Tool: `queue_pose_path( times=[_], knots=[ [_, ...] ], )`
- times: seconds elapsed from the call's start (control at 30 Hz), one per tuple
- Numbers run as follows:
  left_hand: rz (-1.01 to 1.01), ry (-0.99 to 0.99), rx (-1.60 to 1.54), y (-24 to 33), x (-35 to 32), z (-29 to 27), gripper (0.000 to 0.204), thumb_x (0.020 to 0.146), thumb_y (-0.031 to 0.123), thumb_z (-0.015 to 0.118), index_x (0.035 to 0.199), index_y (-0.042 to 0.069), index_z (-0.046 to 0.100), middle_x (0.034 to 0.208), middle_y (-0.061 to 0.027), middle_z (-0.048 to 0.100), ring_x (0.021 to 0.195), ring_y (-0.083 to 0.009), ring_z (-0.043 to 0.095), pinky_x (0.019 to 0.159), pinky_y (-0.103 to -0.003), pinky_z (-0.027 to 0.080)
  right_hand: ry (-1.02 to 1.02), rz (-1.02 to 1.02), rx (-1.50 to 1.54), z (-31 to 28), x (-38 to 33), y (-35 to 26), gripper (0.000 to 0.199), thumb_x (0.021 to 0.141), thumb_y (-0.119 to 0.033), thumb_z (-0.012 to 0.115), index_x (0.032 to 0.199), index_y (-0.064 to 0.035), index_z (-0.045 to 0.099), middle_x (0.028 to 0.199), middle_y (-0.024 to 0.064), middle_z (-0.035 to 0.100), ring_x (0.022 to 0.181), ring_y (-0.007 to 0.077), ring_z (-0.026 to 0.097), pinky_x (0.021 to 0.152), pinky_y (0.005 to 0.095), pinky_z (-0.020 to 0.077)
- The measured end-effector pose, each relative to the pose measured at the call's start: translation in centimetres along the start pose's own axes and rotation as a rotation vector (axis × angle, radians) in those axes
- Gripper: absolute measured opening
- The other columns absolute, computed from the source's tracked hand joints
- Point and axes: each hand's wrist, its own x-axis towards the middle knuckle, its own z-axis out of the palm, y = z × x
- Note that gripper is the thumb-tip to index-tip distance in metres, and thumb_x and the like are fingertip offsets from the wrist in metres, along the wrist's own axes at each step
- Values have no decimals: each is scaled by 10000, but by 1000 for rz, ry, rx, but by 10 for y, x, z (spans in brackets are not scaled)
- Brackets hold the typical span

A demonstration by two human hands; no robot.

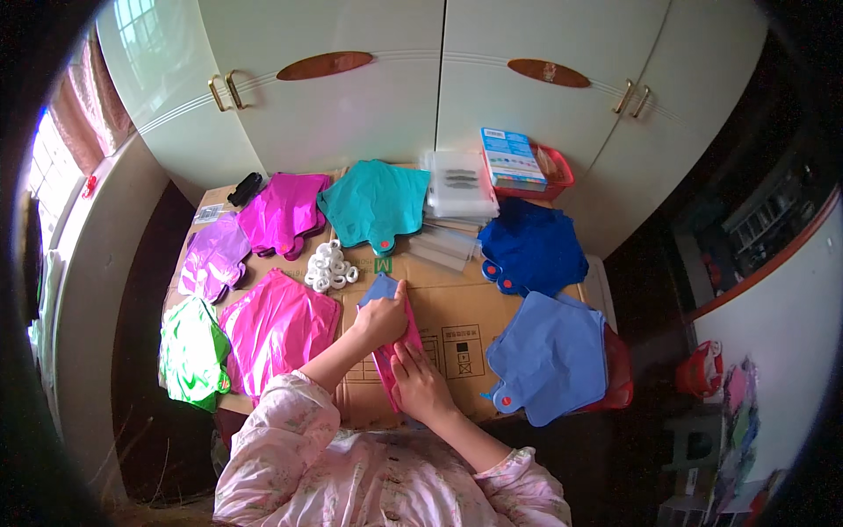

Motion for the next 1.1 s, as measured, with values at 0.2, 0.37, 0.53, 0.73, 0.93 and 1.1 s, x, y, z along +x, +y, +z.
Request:
queue_pose_path(
  times=[0.2, 0.37, 0.53, 0.73, 0.93, 1.1],
  knots=[
    [55, 217, -38, -22, -1, -19, 610, 813, 185, 517, 1368, -14, 363, 967, -271, 607, 878, -431, 612, 777, -492, 507, 12, -7, 1, -3, 1, -3, 441, 755, -139, 579, 1140, 72, 539, 1299, 246, 479, 1225, 384, 458, 1074, 465, 345],
    [110, 526, -276, -52, -38, -3, 786, 733, 182, 661, 1382, -37, 275, 1225, -305, 406, 1126, -447, 426, 966, -451, 413, 50, 27, 20, -4, 4, -6, 406, 744, -111, 572, 1111, 61, 563, 1265, 229, 510, 1209, 387, 468, 1057, 463, 367],
    [-105, 266, -810, -49, -52, 0, 1004, 670, 161, 737, 1423, -63, 111, 1084, -266, 517, 1132, -401, 459, 969, -397, 408, 44, 39, 25, -6, 4, -6, 393, 735, -98, 570, 1096, 55, 570, 1247, 225, 517, 1212, 385, 459, 1056, 460, 367],
    [-75, 206, -307, -29, -70, -3, 670, 638, 245, 771, 1173, -18, 465, 766, -156, 624, 892, -339, 590, 842, -443, 432, 27, 31, 53, -13, 5, -8, 362, 743, -107, 580, 1070, 48, 584, 1163, 198, 534, 1157, 353, 464, 1026, 431, 381],
    [16, 198, -74, -32, -79, -5, 339, 644, 352, 771, 768, 70, 629, 685, -64, 622, 885, -266, 577, 745, -432, 405, 27, 1, 57, -13, 6, -6, 327, 776, -139, 590, 1054, 35, 598, 1093, 170, 536, 1081, 329, 486, 983, 419, 402],
    [71, 213, -81, -40, -80, 0, 318, 662, 354, 760, 751, 76, 633, 688, -49, 618, 871, -259, 563, 733, -428, 392, -3, -22, 43, -18, 2, -9, 380, 827, -222, 600, 1133, 2, 585, 1168, 161, 532, 1152, 322, 463, 1024, 417, 374]
  ],
)
